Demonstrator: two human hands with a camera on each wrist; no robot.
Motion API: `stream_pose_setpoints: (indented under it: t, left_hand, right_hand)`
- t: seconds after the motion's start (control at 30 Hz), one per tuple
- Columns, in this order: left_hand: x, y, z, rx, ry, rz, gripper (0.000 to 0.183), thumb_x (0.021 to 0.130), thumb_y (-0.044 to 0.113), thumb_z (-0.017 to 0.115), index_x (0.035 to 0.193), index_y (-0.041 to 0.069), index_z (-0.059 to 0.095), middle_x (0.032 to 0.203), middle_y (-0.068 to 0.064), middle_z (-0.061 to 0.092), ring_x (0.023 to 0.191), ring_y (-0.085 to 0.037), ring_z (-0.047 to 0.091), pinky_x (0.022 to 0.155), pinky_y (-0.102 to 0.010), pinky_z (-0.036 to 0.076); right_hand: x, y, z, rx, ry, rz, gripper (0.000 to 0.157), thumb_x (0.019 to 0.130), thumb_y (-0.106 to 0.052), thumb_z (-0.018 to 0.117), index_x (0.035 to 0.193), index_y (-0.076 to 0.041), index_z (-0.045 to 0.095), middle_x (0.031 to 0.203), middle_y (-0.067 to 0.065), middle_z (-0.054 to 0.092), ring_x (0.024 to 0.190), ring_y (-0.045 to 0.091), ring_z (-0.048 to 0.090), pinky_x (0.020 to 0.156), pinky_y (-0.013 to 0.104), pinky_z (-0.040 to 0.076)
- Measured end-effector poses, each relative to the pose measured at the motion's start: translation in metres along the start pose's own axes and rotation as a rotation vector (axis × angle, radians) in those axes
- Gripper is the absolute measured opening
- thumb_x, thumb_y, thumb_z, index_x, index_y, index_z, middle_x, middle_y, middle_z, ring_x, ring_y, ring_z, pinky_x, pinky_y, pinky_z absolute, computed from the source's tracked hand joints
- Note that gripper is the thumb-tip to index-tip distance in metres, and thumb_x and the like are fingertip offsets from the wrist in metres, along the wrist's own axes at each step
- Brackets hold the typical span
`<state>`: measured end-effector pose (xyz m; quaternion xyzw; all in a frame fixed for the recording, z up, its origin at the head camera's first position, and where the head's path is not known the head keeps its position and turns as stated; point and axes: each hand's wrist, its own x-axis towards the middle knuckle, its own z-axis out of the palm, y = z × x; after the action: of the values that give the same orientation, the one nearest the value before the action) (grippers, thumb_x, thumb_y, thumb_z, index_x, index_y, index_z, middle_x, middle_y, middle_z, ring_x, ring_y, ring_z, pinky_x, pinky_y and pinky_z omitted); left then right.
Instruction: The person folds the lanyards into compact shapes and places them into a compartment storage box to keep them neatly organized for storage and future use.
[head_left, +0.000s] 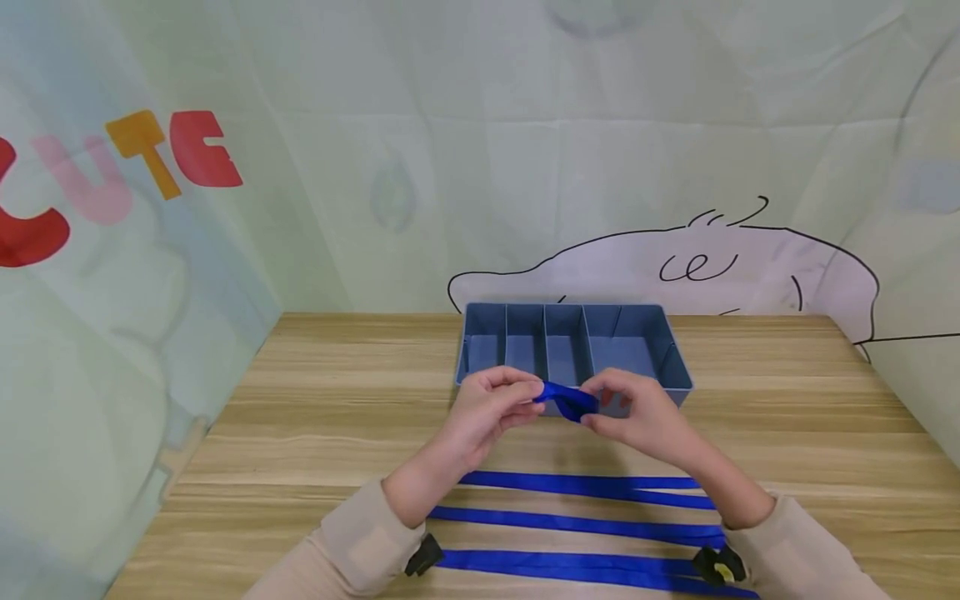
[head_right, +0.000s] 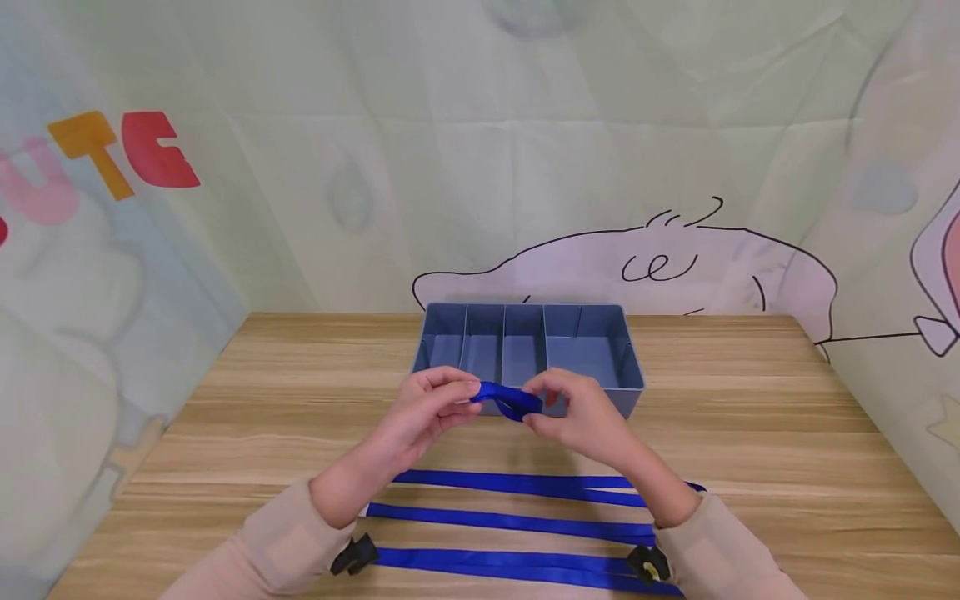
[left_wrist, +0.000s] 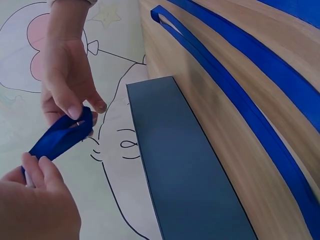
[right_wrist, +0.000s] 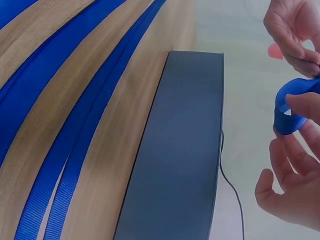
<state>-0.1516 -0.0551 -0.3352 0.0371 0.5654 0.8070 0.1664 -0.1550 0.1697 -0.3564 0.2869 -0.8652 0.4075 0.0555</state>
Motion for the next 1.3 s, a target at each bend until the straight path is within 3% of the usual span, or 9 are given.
stream_pose_setpoints:
  t: [0.2, 0.37, 0.53, 0.63, 0.7, 0.83, 1.03, 1.17, 1.3]
  left_hand:
    - [0.001, 0.002, -0.007, 0.078, 0.009, 0.018, 0.008, 0.085, 0.002, 0.065, 0.091, -0.004, 0.066, 0.075, -0.004, 0.067, 0.065, -0.012, 0.066, 0.072, -0.031, 0.055]
    - [0.002, 0.001, -0.011, 0.112, -0.006, -0.011, 0.013, 0.085, -0.001, 0.064, 0.095, -0.008, 0.064, 0.077, -0.004, 0.068, 0.068, -0.013, 0.067, 0.071, -0.029, 0.055]
    - [0.003, -0.001, -0.009, 0.169, -0.033, -0.032, 0.019, 0.085, -0.001, 0.065, 0.1, -0.012, 0.062, 0.079, -0.005, 0.069, 0.069, -0.012, 0.067, 0.072, -0.03, 0.055]
    - [0.004, -0.001, -0.006, 0.189, -0.058, -0.04, 0.021, 0.085, 0.001, 0.065, 0.101, -0.012, 0.062, 0.079, -0.005, 0.068, 0.069, -0.012, 0.067, 0.076, -0.033, 0.055]
    - [0.003, -0.001, -0.004, 0.194, -0.073, -0.048, 0.021, 0.085, 0.001, 0.065, 0.101, -0.012, 0.062, 0.079, -0.004, 0.068, 0.069, -0.011, 0.066, 0.077, -0.034, 0.054]
    - [0.003, -0.001, -0.001, 0.195, -0.091, -0.053, 0.019, 0.085, 0.0, 0.065, 0.099, -0.012, 0.062, 0.078, -0.004, 0.067, 0.067, -0.011, 0.066, 0.075, -0.031, 0.055]
    - [0.002, 0.003, -0.002, 0.187, -0.092, -0.025, 0.017, 0.085, -0.003, 0.063, 0.099, -0.013, 0.062, 0.076, -0.004, 0.066, 0.066, -0.011, 0.065, 0.072, -0.029, 0.055]
    - [0.002, 0.005, -0.005, 0.173, -0.071, -0.002, 0.017, 0.084, -0.004, 0.063, 0.098, -0.013, 0.062, 0.074, -0.004, 0.067, 0.064, -0.011, 0.066, 0.07, -0.028, 0.055]
    - [0.003, 0.004, -0.007, 0.167, -0.057, 0.021, 0.015, 0.083, -0.005, 0.064, 0.096, -0.013, 0.062, 0.076, -0.006, 0.067, 0.065, -0.013, 0.066, 0.07, -0.029, 0.056]
  right_hand:
    - [-0.001, 0.0, -0.007, 0.188, -0.016, 0.002, 0.014, 0.081, -0.008, 0.072, 0.091, -0.016, 0.067, 0.086, -0.005, 0.063, 0.081, 0.016, 0.053, 0.068, 0.032, 0.047]
    - [-0.002, -0.002, -0.014, 0.494, -0.049, -0.044, 0.014, 0.083, 0.003, 0.065, 0.091, -0.008, 0.069, 0.089, 0.004, 0.064, 0.081, 0.02, 0.054, 0.07, 0.03, 0.049]
    - [0.0, 0.0, -0.016, 0.818, -0.126, -0.125, 0.016, 0.09, 0.0, 0.058, 0.093, -0.011, 0.069, 0.09, 0.001, 0.064, 0.082, 0.017, 0.055, 0.073, 0.027, 0.05]
    - [0.002, 0.003, -0.015, 0.994, -0.179, -0.199, 0.016, 0.094, -0.004, 0.054, 0.093, -0.012, 0.067, 0.088, -0.001, 0.064, 0.079, 0.016, 0.053, 0.072, 0.024, 0.045]
    - [0.004, 0.004, -0.014, 1.107, -0.223, -0.247, 0.015, 0.095, -0.007, 0.051, 0.095, -0.011, 0.066, 0.08, -0.001, 0.059, 0.071, 0.016, 0.047, 0.062, 0.024, 0.038]
    - [0.008, 0.006, -0.011, 1.257, -0.308, -0.309, 0.016, 0.097, -0.008, 0.048, 0.1, -0.009, 0.064, 0.075, 0.0, 0.058, 0.063, 0.019, 0.038, 0.054, 0.031, 0.023]
    - [0.008, 0.004, -0.013, 1.228, -0.336, -0.317, 0.017, 0.098, -0.009, 0.045, 0.099, -0.009, 0.062, 0.078, 0.001, 0.062, 0.065, 0.018, 0.043, 0.054, 0.033, 0.024]
    - [0.005, 0.002, -0.019, 1.11, -0.267, -0.218, 0.026, 0.101, -0.011, 0.036, 0.092, -0.014, 0.061, 0.093, 0.001, 0.058, 0.082, 0.018, 0.045, 0.071, 0.029, 0.035]
    - [0.002, 0.004, -0.024, 1.023, -0.199, -0.101, 0.038, 0.1, -0.005, 0.029, 0.087, -0.018, 0.063, 0.111, 0.0, 0.053, 0.102, 0.017, 0.044, 0.088, 0.033, 0.039]
